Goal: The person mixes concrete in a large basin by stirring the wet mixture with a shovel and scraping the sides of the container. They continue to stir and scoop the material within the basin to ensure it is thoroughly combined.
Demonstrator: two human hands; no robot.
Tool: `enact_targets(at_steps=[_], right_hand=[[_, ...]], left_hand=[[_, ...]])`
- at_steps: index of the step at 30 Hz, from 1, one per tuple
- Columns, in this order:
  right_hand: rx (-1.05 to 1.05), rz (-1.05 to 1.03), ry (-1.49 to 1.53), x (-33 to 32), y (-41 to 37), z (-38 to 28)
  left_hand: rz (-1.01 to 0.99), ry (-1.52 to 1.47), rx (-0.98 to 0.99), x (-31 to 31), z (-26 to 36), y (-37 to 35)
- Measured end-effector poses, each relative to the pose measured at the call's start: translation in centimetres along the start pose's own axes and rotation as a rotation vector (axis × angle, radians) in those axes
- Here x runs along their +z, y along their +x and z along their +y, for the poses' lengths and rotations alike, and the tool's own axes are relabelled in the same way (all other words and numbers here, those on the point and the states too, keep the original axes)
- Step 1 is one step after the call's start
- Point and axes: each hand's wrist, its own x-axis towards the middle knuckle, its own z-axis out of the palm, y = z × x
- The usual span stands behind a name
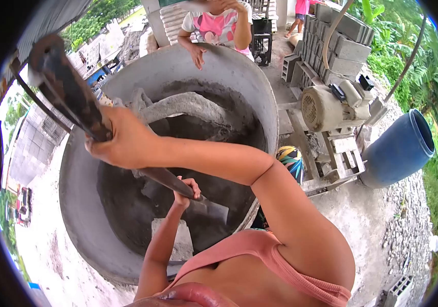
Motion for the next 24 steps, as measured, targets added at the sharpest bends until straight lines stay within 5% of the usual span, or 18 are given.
enact_targets(at_steps=[4,24], right_hand=[[-0.124,0.092,0.019,1.1,0.2,3.1],[-0.102,0.253,-0.172,1.3,-1.0,2.3]], left_hand=[[-0.035,-0.002,-0.005,-0.7,-0.5,-0.1],[0.116,-0.247,0.037,-0.3,-1.6,-0.3]])
